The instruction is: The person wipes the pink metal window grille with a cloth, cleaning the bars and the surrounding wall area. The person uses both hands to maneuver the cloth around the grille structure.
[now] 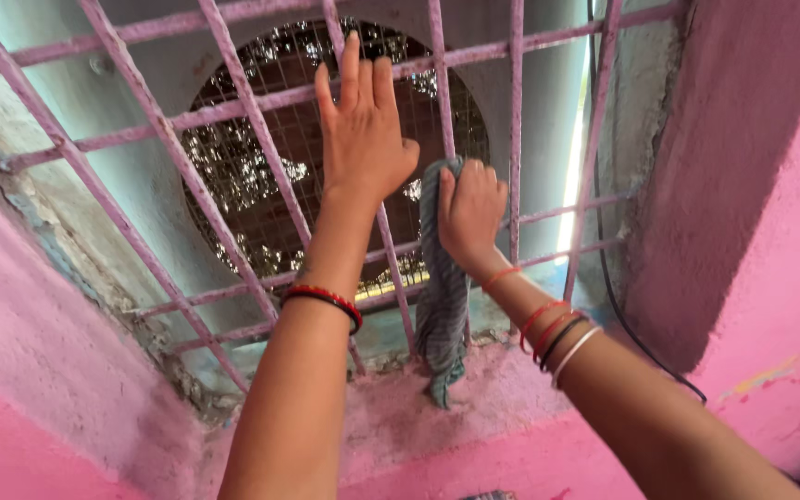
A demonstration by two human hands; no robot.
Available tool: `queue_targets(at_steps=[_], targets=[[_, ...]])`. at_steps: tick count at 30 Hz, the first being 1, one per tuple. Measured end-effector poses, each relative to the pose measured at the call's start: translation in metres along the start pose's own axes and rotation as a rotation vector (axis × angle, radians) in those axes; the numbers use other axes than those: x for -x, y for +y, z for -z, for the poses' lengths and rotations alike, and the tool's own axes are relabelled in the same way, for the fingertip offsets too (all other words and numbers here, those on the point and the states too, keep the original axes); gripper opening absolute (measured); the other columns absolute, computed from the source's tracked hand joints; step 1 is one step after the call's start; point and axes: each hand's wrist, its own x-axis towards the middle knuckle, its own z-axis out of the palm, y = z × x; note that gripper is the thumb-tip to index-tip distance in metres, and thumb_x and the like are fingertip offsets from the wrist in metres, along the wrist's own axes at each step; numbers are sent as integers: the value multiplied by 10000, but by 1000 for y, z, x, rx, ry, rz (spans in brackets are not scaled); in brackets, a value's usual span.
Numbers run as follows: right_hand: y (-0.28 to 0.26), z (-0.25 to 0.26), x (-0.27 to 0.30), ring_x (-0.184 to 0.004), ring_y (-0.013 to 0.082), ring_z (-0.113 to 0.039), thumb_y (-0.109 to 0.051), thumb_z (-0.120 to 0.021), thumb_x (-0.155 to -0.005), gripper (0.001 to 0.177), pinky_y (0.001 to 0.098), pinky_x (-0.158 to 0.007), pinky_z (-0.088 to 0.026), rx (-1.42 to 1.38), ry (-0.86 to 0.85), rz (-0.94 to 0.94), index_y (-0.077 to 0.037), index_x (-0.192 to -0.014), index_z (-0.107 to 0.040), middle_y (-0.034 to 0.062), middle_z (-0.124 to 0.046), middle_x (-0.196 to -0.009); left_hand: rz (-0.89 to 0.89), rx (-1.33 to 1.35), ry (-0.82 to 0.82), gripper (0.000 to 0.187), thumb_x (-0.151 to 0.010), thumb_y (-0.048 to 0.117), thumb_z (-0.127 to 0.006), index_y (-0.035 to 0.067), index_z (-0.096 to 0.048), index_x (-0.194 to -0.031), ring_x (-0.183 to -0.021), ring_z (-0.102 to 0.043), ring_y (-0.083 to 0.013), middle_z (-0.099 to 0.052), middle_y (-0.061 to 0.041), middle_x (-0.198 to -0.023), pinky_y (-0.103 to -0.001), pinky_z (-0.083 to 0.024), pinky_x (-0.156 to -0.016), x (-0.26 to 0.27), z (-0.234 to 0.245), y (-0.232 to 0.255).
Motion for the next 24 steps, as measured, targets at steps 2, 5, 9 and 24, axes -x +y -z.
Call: queue_targets(at_steps=[2, 5, 9, 24], targets=[[-21, -3, -31, -953, 399, -617, -332, -523, -1087, 301, 558, -800, -405, 13, 95, -46, -41, -1061, -593, 199, -650, -965, 13, 42, -4, 925, -692, 246, -759, -75, -353, -1458, -1555, -66, -330, -380, -252, -1530, -614, -77, -1226, 3, -2, 0], [-34, -5, -91, -916, 428, -605, -332, -519, -1130, 322, 542, -780, -416, -28, 164, -63, -31, -1030, -573, 199, -644, -951, 8, 46, 30, 858, -762, 226, -750, -57, -372, -1478, -1590, -55, -332, -406, -231, -1524, -618, -88, -1260, 2, -8, -1], [-29, 1, -51, -884, 432, -607, -313, -521, -1101, 329, 539, -759, -420, -15, 250, 68, 11, -1143, -564, 218, -636, -923, -1, 42, 92, 925, -668, 243, -772, -58, -369, -1445, -1540, -51, -314, -396, -253, -1511, -631, -102, -1196, 2, -11, -1], [-25, 23, -19, -786, 460, -623, -335, -495, -1073, 334, 569, -691, -409, 35, 38, 35, -4, -1057, -536, 232, -667, -834, 0, 91, 90, 1039, -801, 180, -742, -31, -175, -1645, -1601, -44, -309, -138, -190, -1723, -569, -69, -1298, 33, -19, 4]])
